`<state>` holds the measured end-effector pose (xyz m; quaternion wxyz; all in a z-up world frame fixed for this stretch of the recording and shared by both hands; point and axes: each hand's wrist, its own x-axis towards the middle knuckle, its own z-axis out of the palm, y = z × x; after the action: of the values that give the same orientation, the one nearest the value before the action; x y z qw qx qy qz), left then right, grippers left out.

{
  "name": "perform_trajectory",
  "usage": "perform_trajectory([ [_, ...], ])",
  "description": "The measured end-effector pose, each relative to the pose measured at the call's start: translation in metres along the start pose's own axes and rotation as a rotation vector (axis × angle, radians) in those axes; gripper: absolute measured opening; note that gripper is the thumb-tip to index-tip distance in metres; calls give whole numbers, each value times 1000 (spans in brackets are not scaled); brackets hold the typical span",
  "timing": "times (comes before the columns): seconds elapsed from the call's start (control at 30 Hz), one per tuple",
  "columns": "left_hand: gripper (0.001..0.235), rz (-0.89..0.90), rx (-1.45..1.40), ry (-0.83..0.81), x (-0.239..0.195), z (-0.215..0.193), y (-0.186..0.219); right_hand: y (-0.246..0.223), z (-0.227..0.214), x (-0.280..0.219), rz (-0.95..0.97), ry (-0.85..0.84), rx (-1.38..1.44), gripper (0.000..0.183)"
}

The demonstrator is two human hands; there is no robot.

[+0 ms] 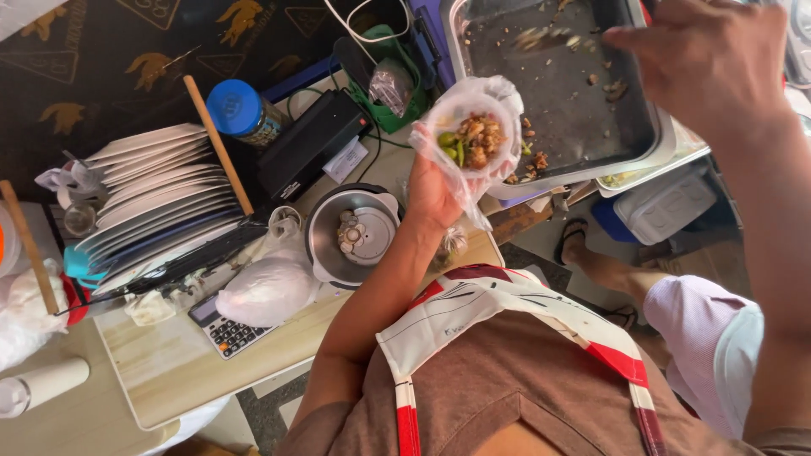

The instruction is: Scooping cooked food from a large tray into individual plastic bags and tying them for service.

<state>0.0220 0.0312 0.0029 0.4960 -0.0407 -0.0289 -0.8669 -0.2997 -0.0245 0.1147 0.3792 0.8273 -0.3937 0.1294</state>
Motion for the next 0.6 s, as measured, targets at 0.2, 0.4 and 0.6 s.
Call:
perform_trajectory([
  [0.2,73,130,157,95,-19,-26,-5,-1,76,-30,99,-492,-290,50],
  [0.4,77,144,158,169,-21,-30,-5,-39,109,-34,378,-612,202,70],
  [0.6,73,195,190,215,-21,-31,-5,-27,101,-21,461,-361,416,58],
])
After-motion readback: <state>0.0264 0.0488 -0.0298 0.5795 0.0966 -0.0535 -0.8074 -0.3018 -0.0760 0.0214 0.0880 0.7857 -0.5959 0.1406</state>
